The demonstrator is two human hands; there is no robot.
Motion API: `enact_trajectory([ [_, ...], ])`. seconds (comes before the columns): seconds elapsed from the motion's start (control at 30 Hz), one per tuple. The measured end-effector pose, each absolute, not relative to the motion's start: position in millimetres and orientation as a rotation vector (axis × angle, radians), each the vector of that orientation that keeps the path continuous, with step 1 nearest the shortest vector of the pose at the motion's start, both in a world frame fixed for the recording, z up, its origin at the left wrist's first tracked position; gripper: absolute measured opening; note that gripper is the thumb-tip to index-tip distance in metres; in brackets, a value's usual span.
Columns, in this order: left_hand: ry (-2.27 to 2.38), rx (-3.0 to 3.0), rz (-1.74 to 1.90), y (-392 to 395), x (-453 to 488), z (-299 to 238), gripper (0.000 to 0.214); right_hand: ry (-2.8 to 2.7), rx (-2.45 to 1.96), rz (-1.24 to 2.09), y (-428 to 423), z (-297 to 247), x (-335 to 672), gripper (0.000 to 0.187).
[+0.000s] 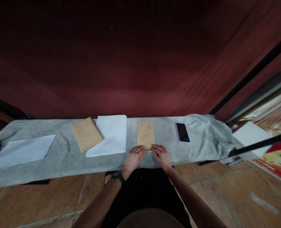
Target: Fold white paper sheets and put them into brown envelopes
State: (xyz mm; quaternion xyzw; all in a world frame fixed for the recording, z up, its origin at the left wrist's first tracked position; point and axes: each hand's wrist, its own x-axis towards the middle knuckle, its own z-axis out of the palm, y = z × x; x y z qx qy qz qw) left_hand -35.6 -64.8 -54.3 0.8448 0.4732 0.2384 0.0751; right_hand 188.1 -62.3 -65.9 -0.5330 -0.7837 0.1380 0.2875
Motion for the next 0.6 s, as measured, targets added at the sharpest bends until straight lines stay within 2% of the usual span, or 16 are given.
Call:
enact_trajectory([
  [0.6,1.686,2.377,0.761,-59.5,-30.8,-56.7,0.014,-1.989,-1.581,0.261,-64.1,-62.7,180.9,0.025],
])
